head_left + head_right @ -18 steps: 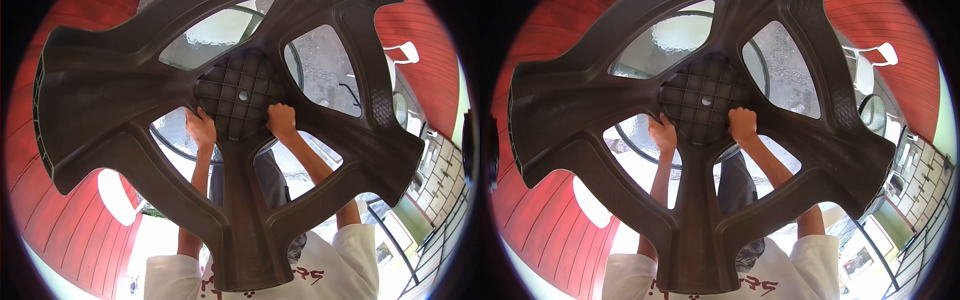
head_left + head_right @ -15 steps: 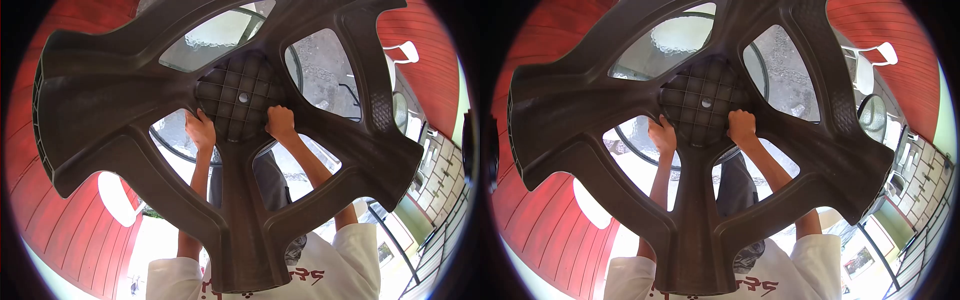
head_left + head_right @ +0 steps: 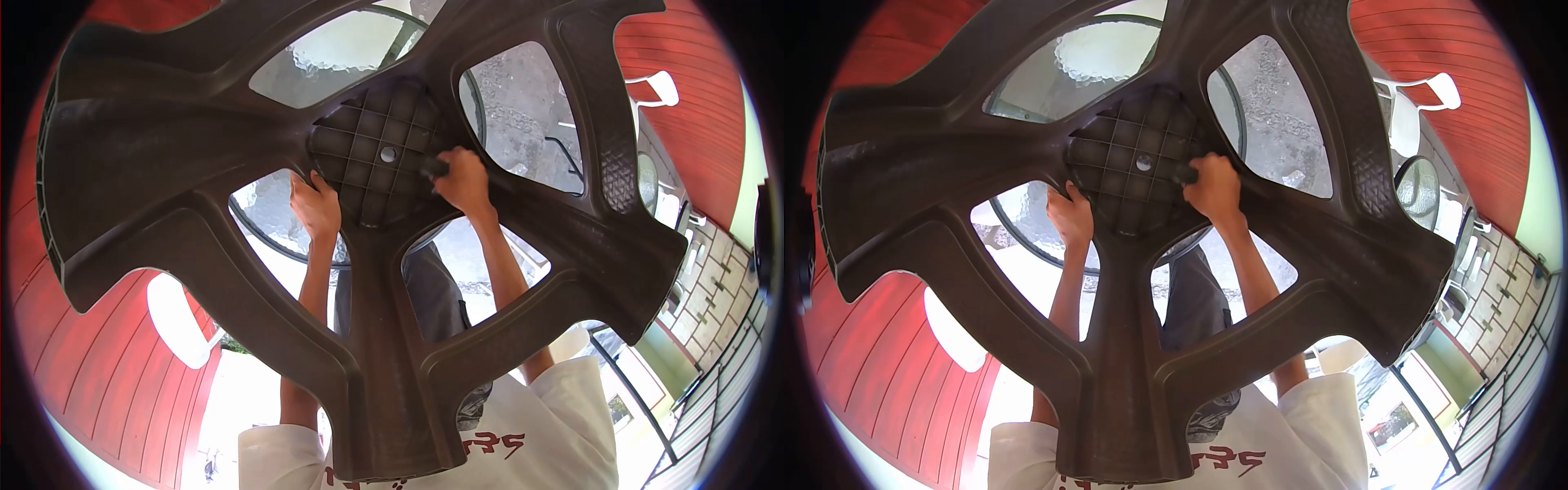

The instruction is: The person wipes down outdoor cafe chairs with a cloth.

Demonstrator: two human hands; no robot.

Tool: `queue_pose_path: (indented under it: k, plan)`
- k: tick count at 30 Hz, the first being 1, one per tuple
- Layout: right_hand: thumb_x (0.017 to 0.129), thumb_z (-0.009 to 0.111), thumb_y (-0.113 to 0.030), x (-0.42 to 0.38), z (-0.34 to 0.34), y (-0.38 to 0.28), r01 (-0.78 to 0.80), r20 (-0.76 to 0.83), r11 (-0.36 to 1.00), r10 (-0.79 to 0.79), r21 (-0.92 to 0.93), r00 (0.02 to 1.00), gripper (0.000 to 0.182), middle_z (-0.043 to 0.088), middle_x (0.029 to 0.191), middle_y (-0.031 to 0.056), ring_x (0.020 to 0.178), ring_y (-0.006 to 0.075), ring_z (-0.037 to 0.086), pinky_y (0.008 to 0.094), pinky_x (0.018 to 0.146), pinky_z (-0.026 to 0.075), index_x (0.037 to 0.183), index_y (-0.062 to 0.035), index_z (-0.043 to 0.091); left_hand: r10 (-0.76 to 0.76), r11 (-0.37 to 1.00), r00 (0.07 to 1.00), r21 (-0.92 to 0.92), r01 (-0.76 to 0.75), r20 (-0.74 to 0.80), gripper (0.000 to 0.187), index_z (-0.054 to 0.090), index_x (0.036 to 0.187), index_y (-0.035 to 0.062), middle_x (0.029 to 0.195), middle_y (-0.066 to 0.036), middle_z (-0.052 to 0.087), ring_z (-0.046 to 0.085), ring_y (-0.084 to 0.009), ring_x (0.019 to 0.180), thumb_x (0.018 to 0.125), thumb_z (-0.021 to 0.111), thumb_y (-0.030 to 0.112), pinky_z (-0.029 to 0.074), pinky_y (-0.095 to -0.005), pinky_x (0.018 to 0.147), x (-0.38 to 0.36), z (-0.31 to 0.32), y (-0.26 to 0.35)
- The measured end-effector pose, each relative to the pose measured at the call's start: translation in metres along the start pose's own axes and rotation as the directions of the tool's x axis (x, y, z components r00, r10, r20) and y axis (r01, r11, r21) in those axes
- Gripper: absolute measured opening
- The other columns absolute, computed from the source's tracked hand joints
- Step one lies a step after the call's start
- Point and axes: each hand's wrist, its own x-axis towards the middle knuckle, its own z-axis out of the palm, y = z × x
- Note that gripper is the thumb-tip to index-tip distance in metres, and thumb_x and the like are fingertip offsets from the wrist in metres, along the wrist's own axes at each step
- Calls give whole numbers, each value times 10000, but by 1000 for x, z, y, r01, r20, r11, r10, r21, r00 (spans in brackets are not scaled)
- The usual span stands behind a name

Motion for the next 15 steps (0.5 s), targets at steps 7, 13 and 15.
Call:
queue_pose_path:
  k: [7,13,15]
  plan:
    - [692,783,-83,-27,15,4,167,227,982,-145,-83,963,224,730,921,163,959,351,715,449,827,590,916,-75,784,-35,999,999,-7,36,17,275,573,1166,-106,1091,-361,653,615,-559,1004,944,555,55,484,-564,861,0,0,-1]
    - [676,761,-35,-38,55,-9,464,396,856,-354,-227,847,137,721,847,162,919,325,726,434,763,594,805,-77,745,-45,999,999,14,44,30,266,575,1161,-93,1092,-349,656,618,-553,1003,941,556,55,484,-565,865,-1,-3,-3]
    - [670,763,-29,-32,50,-7,507,431,827,-377,-240,820,141,720,846,168,902,329,725,437,750,591,802,-74,744,-39,999,999,8,38,37,270,575,1168,-91,1093,-346,656,618,-552,1003,941,554,54,486,-565,866,-1,-3,0]
